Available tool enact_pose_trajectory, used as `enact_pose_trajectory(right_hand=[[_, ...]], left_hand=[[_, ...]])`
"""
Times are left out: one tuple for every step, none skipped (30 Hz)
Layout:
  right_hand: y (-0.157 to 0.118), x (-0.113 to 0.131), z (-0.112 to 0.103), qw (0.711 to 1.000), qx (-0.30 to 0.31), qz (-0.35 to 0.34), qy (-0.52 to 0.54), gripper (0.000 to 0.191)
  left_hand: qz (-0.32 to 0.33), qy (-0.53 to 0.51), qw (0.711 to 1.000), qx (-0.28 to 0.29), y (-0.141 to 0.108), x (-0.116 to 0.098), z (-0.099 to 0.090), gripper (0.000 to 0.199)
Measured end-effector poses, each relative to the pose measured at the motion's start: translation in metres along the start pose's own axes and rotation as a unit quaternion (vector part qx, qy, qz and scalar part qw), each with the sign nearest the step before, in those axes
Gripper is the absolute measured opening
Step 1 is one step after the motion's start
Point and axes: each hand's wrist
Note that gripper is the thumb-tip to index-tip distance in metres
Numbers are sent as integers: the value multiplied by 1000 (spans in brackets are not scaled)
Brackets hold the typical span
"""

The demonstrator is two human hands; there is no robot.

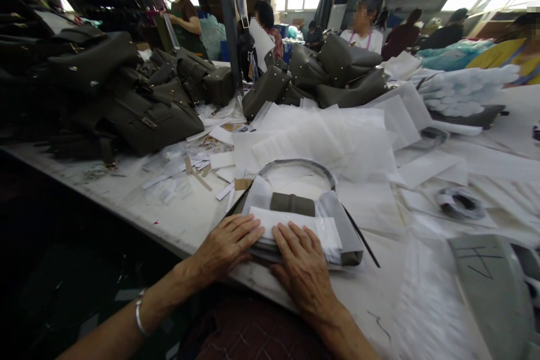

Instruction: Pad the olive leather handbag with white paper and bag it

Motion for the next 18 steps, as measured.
enact_pose_trajectory(right_hand=[[2,0,-1,1000,5,1,5,51],[4,0,-1,1000,10,3,9,49],[6,0,-1,1000,14,4,12,47],[7,0,0,1000,17,4,14,44],[9,0,1,1000,17,2,14,41],[10,-1,3,1000,15,-1,11,40],[11,-1,5,1000,12,-6,8,38],[11,-2,7,1000,8,-11,5,37],[12,-3,8,1000,4,-16,3,37],[12,-4,10,1000,0,-22,0,36],[12,-5,12,1000,-4,-27,-2,35],[12,-7,13,999,-9,-32,-4,34],[11,-9,14,999,-17,-38,-6,34],[10,-11,15,999,-27,-44,-7,34],[9,-14,17,998,-38,-51,-8,35],[7,-17,18,997,-48,-57,-10,38],[5,-19,20,996,-57,-65,-12,43],[3,-22,21,995,-64,-76,-10,50]], left_hand=[[-6,-6,1000,-10,2,4,1,50],[-16,-16,1000,-11,5,7,2,44],[-30,-29,999,-5,8,11,3,39],[-44,-42,998,6,10,14,4,35],[-56,-51,997,18,12,16,6,32],[-65,-53,996,24,13,16,8,29],[-69,-48,996,20,13,15,11,27],[-70,-37,997,3,12,13,14,24],[-67,-21,997,-24,11,10,18,22],[-60,-5,997,-57,9,6,21,21],[-53,10,995,-89,6,2,24,22],[-45,25,992,-113,4,-2,25,24],[-37,39,991,-126,3,-5,26,27],[-29,53,990,-127,2,-7,25,29],[-22,69,990,-121,1,-9,24,30],[-17,86,990,-112,1,-11,21,30],[-13,105,989,-103,1,-13,19,29],[-8,125,988,-91,2,-14,16,28]])
Point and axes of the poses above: each hand's wrist, its own y-axis towards the middle knuckle, its own z-axis out of the palm, x = y × z, and after that the axes turned 14 degrees about z, right-handed
